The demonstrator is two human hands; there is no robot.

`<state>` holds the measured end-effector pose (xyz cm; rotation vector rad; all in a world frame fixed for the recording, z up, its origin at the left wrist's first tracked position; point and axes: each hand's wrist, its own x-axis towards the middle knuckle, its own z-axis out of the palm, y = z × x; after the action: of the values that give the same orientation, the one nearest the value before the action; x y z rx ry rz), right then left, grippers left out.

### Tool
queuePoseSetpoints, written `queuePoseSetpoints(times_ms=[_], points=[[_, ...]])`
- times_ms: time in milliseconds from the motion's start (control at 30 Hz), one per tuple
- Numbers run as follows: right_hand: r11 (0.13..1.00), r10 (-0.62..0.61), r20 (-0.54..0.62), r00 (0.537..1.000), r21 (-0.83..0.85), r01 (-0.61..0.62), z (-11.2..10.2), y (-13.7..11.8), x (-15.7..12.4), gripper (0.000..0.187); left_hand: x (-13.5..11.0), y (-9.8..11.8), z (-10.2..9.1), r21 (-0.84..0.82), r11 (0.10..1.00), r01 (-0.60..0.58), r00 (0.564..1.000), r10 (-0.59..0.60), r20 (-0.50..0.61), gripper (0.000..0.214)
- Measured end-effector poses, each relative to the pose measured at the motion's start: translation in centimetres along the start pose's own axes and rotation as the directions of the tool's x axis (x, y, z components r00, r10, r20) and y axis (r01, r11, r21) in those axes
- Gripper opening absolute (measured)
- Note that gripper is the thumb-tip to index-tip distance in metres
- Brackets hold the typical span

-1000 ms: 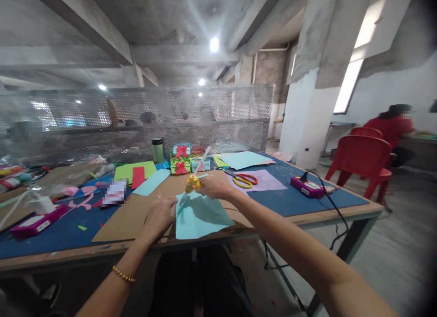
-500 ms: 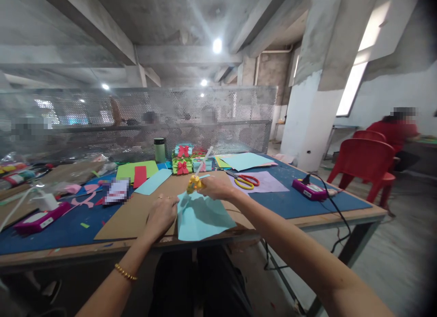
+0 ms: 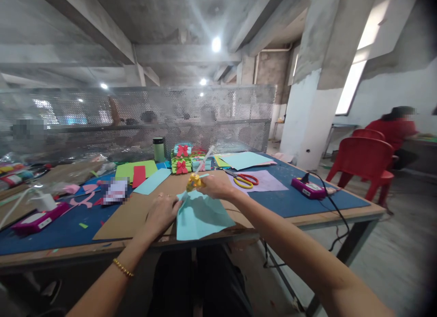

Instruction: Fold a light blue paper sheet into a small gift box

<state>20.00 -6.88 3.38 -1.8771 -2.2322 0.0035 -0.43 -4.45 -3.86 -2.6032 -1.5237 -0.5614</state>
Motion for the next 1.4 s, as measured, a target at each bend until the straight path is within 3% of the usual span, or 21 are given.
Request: queuePoseSetpoints(times_ms=[133,300,533,900,1200,1400], points=[[0.999,0.03,-0.016,0.999,0.023,-0.029,-0.1,0.3,-0.1,0.03,1.3,0.2,0.5,0.1,0.994,-0.041,0.998,0.046,-0.049,0.037],[0.996,0.059,-0.064,0.996,0.066,-0.055,-1.2,1.1,-0.4,0.024,2.2,0.5,0.6,0.102,0.992,-0.075,0.997,0.077,-0.02,0.034],[0.971,0.1,-0.033,0.994,0.222,-0.09,-2.4,2.1,-1.3,0.024,2.3,0.5,0.6,0.075,0.992,-0.097,0.995,0.097,0.01,0.035],[0.899,0.046,-0.038,0.998,0.436,-0.025,-1.6,2.9,-1.9,0.016,2.0,0.7,0.7,0.226,0.954,-0.199,0.978,0.207,-0.015,0.033],[0.878,0.05,0.002,0.999,0.476,-0.045,-1.3,2.1,-2.1,0.01,1.7,1.0,0.6,0.235,0.95,-0.206,0.975,0.22,-0.038,0.033],[0.893,0.066,0.061,0.996,0.442,-0.086,0.1,2.5,-0.7,0.011,1.6,0.3,0.7,0.173,0.972,-0.161,0.984,0.172,-0.049,0.033]])
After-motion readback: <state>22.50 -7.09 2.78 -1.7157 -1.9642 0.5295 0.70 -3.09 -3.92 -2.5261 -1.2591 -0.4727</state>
